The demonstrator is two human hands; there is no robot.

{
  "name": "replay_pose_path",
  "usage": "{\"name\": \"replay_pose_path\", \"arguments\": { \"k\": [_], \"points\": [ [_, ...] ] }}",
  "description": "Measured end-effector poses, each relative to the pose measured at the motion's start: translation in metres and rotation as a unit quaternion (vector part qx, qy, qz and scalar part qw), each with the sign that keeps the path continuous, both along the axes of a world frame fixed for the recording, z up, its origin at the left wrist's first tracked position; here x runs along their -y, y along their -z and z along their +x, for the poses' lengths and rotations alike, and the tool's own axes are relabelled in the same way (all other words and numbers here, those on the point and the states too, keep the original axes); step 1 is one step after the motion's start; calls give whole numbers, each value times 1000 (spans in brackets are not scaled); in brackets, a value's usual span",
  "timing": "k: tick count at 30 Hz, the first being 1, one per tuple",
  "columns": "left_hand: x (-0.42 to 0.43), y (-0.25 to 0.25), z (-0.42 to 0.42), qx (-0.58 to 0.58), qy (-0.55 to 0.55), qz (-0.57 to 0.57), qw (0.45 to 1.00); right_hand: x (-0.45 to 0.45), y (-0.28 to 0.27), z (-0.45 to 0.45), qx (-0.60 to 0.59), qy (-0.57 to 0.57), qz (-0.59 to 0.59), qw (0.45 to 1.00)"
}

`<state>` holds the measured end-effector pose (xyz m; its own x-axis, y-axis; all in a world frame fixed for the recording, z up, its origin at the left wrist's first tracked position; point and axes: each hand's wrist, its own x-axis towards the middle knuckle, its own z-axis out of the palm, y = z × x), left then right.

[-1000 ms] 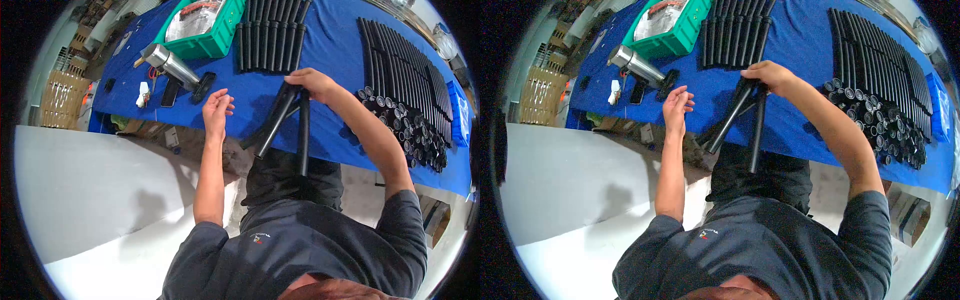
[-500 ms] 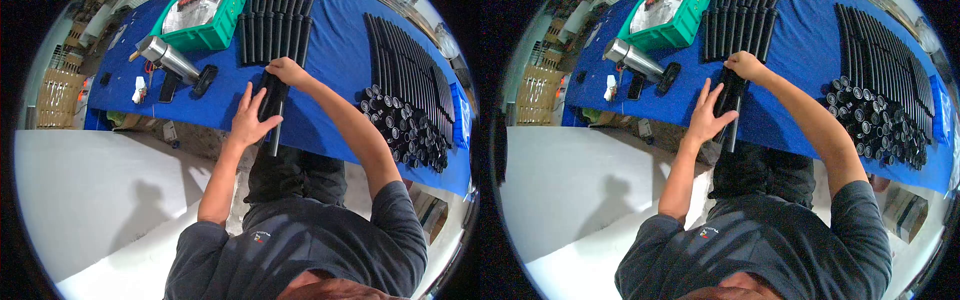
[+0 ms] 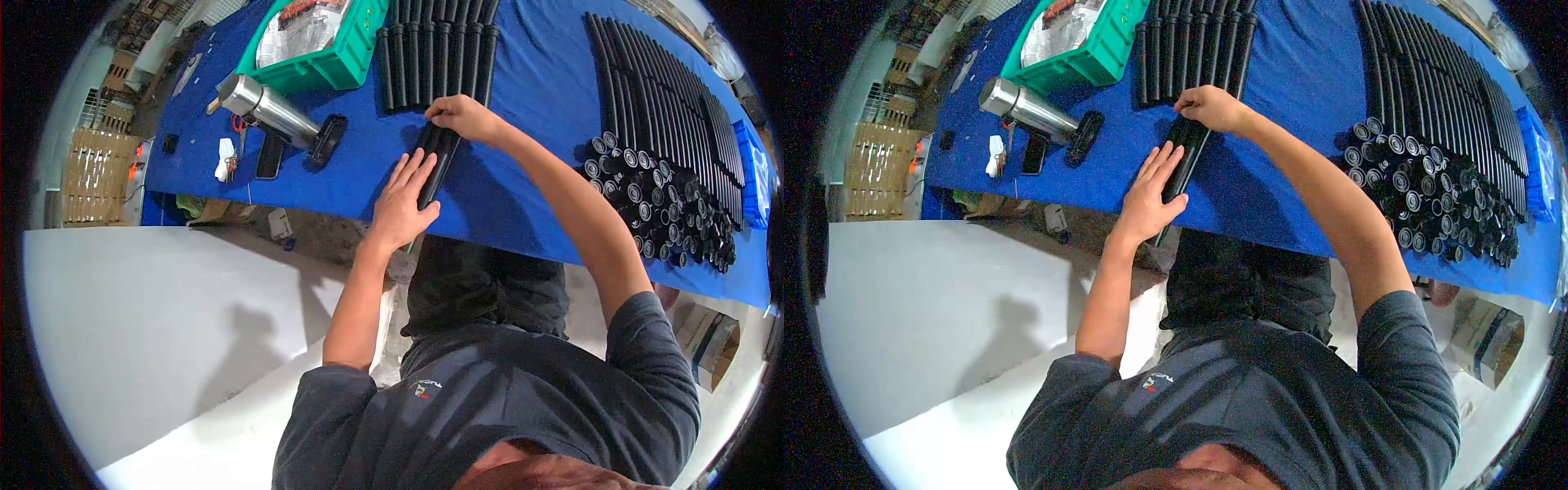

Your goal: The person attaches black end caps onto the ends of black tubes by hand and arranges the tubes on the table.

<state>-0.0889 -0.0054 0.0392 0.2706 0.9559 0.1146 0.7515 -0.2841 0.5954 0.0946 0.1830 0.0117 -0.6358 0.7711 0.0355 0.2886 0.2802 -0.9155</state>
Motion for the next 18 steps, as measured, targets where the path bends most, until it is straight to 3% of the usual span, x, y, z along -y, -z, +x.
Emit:
{"name": "replay_pose_path", "arguments": {
  "k": [2, 5, 8, 12, 15, 18],
  "points": [
    [0, -5, -1, -6, 10, -16, 1000, -2, 5, 3, 0, 16, 52, 998],
    [4, -14, 1, -31, 21, -28, 999, 5, -6, 6, 13, 25, 25, 999],
    [6, -15, 3, -35, 32, -15, 999, 6, -21, 7, 3, 67, -129, 989],
    [4, -9, 2, -13, 46, -15, 999, 5, -28, 14, 6, 86, -84, 993],
    [5, -11, 2, -11, 44, -42, 998, 16, -24, 20, 8, 178, 125, 976],
    [7, -14, 8, -26, 22, -51, 998, 42, -29, 41, -83, 304, 227, 921]
  ]
}}
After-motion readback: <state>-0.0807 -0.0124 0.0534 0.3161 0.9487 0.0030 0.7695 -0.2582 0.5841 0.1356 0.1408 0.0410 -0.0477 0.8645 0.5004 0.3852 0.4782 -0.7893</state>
